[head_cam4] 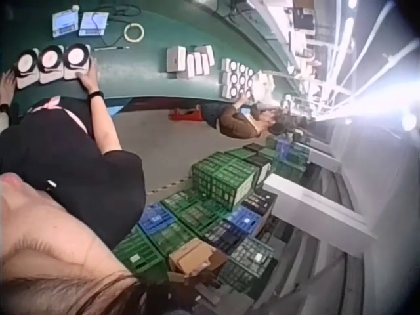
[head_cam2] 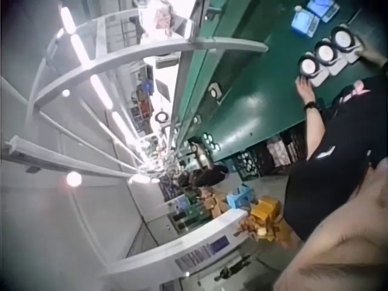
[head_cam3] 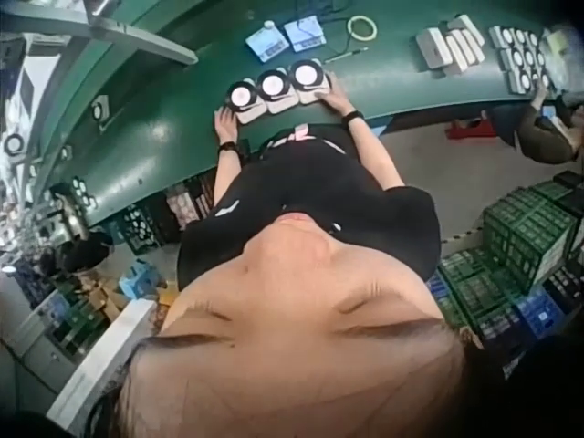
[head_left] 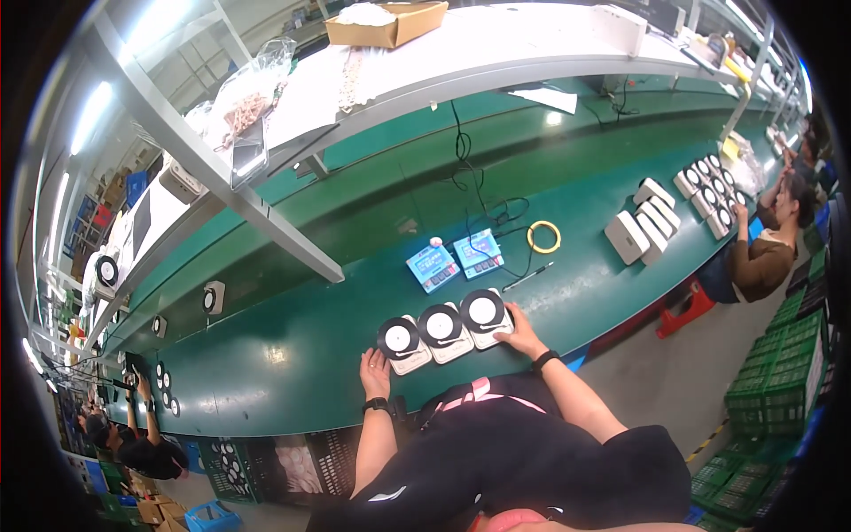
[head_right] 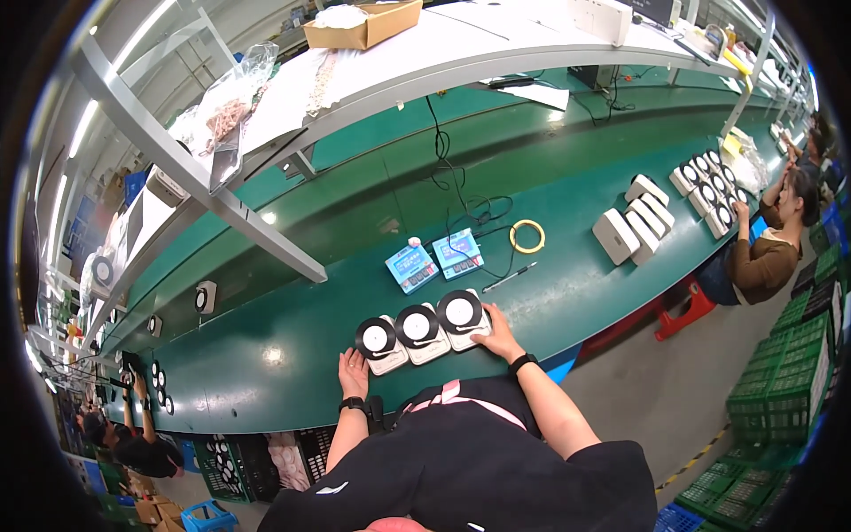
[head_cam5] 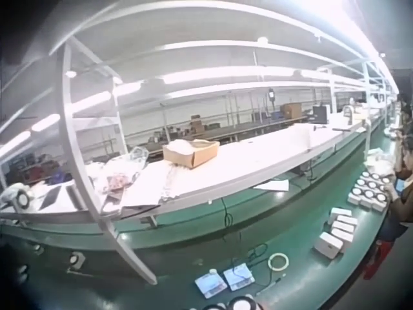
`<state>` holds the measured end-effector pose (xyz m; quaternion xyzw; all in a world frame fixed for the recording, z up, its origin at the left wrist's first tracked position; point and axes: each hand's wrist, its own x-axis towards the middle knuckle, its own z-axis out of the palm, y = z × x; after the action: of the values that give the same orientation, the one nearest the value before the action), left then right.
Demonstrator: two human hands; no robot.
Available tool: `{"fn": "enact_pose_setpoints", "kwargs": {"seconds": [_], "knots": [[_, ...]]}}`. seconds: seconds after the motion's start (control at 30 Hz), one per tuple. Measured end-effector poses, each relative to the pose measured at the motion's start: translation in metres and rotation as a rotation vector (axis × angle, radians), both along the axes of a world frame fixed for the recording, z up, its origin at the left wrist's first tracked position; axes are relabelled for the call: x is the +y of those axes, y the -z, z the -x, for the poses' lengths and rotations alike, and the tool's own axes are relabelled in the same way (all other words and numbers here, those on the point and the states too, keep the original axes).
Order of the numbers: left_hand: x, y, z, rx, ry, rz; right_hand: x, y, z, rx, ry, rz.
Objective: The person picks up white boxes from a stack and places them on the table, then takes round components and places them into the boxes.
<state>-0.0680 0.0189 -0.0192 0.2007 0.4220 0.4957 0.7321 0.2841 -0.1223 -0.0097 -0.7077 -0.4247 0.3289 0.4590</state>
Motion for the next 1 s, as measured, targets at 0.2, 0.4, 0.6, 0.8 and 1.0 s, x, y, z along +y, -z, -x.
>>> {"fn": "enact_pose_setpoints", "kwargs": {"seconds": [0.2, 0.4, 0.6, 0.8, 1.0], "knots": [[0.002, 0.000, 0.003, -0.002, 0.009, -0.002, 0.008, -0.003, 0.010, -0.050, 0.036, 0.060], [0.004, 0.003, 0.003, -0.011, 0.025, 0.011, 0.012, -0.017, 0.021, -0.196, 0.086, 0.046], [0.004, 0.006, 0.007, -0.003, 0.032, 0.023, 0.012, -0.034, 0.022, -0.182, 0.059, 0.092], [0.005, 0.005, 0.004, -0.002, 0.029, 0.024, 0.013, -0.037, 0.023, -0.211, 0.086, 0.046], [0.007, 0.007, 0.002, -0.011, 0.022, 0.027, 0.014, -0.032, 0.021, -0.204, 0.127, 0.002]]}}
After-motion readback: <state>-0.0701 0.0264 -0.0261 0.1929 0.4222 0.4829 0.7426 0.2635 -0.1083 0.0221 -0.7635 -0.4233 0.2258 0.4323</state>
